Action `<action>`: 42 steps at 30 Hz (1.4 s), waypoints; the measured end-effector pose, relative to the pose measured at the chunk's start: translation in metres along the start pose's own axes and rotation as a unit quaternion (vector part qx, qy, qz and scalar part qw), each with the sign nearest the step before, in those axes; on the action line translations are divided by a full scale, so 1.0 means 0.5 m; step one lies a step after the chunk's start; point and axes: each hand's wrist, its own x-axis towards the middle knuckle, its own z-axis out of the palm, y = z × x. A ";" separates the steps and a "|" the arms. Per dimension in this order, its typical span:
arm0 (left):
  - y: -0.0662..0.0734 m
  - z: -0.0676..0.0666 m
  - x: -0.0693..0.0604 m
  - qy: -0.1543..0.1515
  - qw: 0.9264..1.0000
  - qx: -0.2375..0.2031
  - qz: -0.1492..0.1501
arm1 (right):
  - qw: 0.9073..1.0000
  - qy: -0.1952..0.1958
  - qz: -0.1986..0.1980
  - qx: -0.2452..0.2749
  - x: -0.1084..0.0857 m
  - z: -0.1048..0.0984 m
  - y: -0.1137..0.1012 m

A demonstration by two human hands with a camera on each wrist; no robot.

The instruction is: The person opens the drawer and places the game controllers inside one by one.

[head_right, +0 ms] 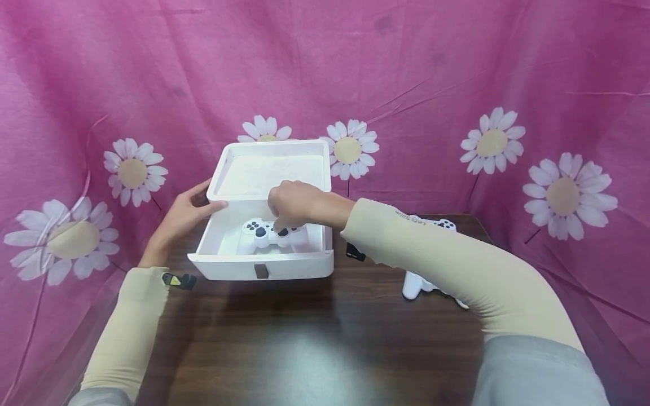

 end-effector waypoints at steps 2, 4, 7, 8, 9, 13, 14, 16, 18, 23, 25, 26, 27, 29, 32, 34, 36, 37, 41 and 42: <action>-0.001 0.000 0.001 -0.001 1.000 0.001 0.000 | 0.999 0.028 -0.016 0.006 -0.013 -0.005 -0.002; -0.003 0.001 0.001 -0.002 1.000 0.003 0.000 | 0.998 0.056 -0.032 0.012 -0.027 -0.006 -0.005; -0.006 0.002 0.001 -0.005 1.000 0.002 0.001 | 0.994 0.089 -0.048 0.038 -0.052 -0.005 -0.013; -0.006 0.002 0.001 -0.006 1.000 -0.002 0.002 | 0.993 0.098 -0.050 0.049 -0.061 -0.004 -0.017; -0.007 0.002 0.000 -0.007 1.000 -0.004 0.002 | 0.991 0.106 -0.051 0.062 -0.070 -0.003 -0.020; -0.006 0.002 0.000 -0.005 1.000 -0.012 0.006 | 0.983 0.129 -0.057 0.114 -0.103 0.012 -0.037; -0.005 0.002 0.000 -0.003 1.000 -0.012 0.008 | 0.982 0.133 -0.059 0.124 -0.110 0.018 -0.041; -0.005 0.002 0.000 -0.001 1.000 -0.010 0.011 | 0.977 0.138 -0.068 0.146 -0.123 0.037 -0.048; -0.004 0.002 -0.001 0.001 1.000 -0.011 0.013 | 0.973 0.143 -0.077 0.165 -0.133 0.060 -0.053; -0.006 0.005 -0.001 0.001 1.000 -0.012 0.017 | 0.963 0.141 -0.068 0.219 -0.150 0.128 -0.063; -0.007 0.006 0.000 0.000 1.000 -0.012 0.016 | 0.957 0.131 -0.058 0.252 -0.154 0.153 -0.067; -0.007 0.006 0.001 -0.001 1.000 -0.011 0.016 | 0.953 0.126 -0.054 0.270 -0.156 0.165 -0.069; -0.007 0.007 0.002 -0.002 1.000 -0.011 0.015 | 0.949 0.121 -0.049 0.286 -0.157 0.177 -0.070; -0.007 0.004 0.002 -0.003 1.000 -0.011 0.013 | 0.941 0.109 -0.035 0.317 -0.157 0.200 -0.072; -0.006 0.003 0.003 -0.002 1.000 -0.010 0.012 | 0.933 0.097 -0.013 0.347 -0.154 0.236 -0.072; -0.007 0.003 0.003 -0.003 1.000 -0.009 0.012 | 0.928 0.092 0.001 0.362 -0.152 0.259 -0.073; -0.007 0.003 0.003 -0.004 1.000 -0.006 0.011 | 0.923 0.089 0.009 0.375 -0.150 0.279 -0.074; -0.008 0.003 0.002 -0.004 1.000 -0.006 0.010 | 0.920 0.088 0.014 0.383 -0.148 0.288 -0.075; -0.009 0.004 0.002 -0.004 1.000 -0.006 0.007 | 0.900 0.087 0.031 0.427 -0.139 0.317 -0.077; -0.009 0.004 0.002 -0.003 1.000 -0.007 0.006 | 0.892 0.085 0.036 0.444 -0.137 0.322 -0.078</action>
